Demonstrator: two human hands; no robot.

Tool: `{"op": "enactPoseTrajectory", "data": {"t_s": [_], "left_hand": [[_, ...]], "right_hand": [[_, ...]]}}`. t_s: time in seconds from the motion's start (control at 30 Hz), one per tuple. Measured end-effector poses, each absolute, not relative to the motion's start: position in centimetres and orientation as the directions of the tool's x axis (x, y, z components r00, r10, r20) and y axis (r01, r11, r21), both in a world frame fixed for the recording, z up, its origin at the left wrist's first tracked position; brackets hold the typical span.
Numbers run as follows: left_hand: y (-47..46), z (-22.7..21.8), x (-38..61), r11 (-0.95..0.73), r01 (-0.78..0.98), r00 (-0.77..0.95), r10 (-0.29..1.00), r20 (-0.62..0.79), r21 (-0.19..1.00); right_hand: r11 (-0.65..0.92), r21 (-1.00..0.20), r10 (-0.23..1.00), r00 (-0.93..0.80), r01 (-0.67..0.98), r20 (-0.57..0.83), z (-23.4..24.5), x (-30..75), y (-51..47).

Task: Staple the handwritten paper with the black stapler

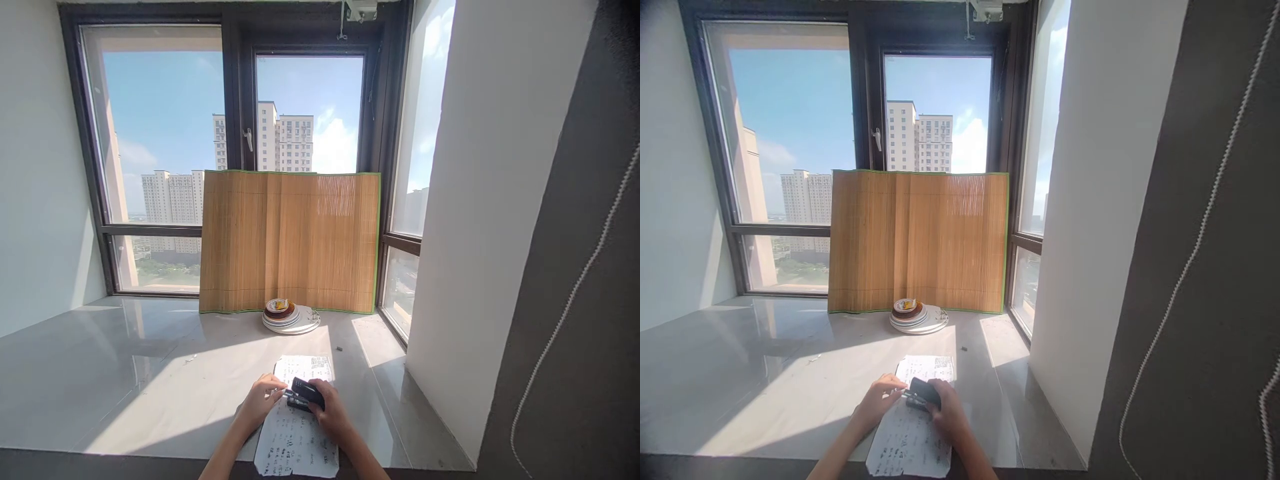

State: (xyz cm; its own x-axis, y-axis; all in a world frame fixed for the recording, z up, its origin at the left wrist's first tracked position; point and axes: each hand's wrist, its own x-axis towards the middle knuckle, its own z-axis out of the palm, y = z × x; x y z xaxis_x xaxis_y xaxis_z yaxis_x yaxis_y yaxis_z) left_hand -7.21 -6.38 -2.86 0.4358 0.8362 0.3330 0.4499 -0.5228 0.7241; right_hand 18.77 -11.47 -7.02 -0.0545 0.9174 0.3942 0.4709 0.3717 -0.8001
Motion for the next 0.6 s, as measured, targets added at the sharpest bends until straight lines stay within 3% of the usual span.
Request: {"op": "enactPoseTrajectory", "data": {"t_s": [0.2,0.37,0.6], "left_hand": [[-5.8,-3.5,-8.0,-0.383,0.38,0.291,0.914,0.284,0.842],[-6.8,-2.9,-8.0,-0.361,0.207,0.39,0.883,0.262,0.909],[-7.6,-1.9,-7.2,-0.525,0.268,0.596,0.749,0.289,0.808]], "right_hand": [[0.363,-0.873,0.918,0.035,0.326,0.395,-6.4,19.6,-11.2],[0.444,-0.889,0.895,-0.106,0.109,0.434,-4.6,19.8,-12.2],[0.514,-0.828,0.837,-0.344,0.225,0.426,-3.3,19.0,-13.6]]}}
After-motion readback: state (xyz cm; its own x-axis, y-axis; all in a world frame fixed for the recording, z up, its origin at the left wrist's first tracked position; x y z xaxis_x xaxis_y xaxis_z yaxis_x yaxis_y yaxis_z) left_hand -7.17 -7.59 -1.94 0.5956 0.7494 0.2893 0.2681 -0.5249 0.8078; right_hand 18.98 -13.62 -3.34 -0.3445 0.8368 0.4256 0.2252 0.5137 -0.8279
